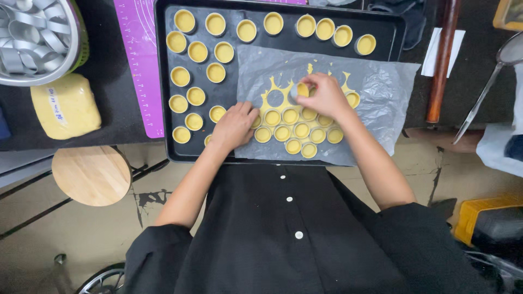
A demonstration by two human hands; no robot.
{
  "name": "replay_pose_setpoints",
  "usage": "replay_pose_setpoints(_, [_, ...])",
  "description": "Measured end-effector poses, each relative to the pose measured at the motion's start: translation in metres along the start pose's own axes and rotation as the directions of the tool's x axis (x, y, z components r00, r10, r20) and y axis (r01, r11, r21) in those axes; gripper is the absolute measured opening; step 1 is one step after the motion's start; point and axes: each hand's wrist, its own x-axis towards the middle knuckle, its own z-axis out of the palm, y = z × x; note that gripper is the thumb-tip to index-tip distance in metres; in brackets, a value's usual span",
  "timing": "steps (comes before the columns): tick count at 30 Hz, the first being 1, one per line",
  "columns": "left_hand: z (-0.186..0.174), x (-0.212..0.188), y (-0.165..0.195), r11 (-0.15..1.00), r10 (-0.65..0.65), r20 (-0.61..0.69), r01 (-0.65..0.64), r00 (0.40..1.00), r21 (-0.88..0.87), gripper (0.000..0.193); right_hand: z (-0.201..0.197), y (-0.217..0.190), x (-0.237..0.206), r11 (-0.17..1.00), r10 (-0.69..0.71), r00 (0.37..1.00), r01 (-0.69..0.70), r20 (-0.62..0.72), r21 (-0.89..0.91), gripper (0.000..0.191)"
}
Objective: The person retrieves tart shells from a freezer and places them on a baking tray. They use a small knife to trim excess dough from the shells and arrange them neatly on the tray.
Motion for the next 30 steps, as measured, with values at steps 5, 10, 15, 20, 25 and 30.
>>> replay_pose_setpoints(5, [-0.003, 0.009, -0.003, 0.996, 0.057, 0.005, -0.056, 0.998, -0.072, 0.045, -0.074, 0.079, 0.023, 0.994, 0.11, 0.905, -0.108, -0.411, 0.027, 0.035])
replay_pose_setpoints(10, [-0.011, 0.013, -0.016, 0.97, 0.067, 0.051, -0.053, 0.996, -0.237, 0.049, -0.119, 0.14, 0.046, 0.915, -0.074, 0.846, -0.153, -0.528, -0.373, 0.038])
replay_pose_setpoints(15, [-0.002, 0.012, -0.048, 0.692, -0.067, 0.217, 0.203, 0.974, -0.693, 0.049, -0.107, 0.121, 0.024, 0.916, -0.122, 0.847, -0.105, -0.517, -0.388, 0.043])
replay_pose_setpoints(20, [0.016, 0.003, -0.072, -0.254, -0.063, 0.239, 0.216, 0.969, -0.943, 0.051, -0.079, 0.06, -0.045, 0.955, 0.094, 0.947, -0.173, -0.307, -0.243, 0.042])
replay_pose_setpoints(25, [0.042, 0.01, -0.045, -0.575, -0.071, 0.181, 0.108, 0.981, -0.811, 0.045, -0.02, -0.003, -0.069, 0.891, 0.258, 0.951, -0.167, -0.169, 0.421, 0.047])
replay_pose_setpoints(30, [0.068, 0.027, 0.009, -0.758, -0.091, 0.242, 0.091, 0.966, -0.646, 0.05, 0.042, -0.051, -0.065, 0.728, 0.068, 0.997, -0.025, -0.036, 0.685, 0.079])
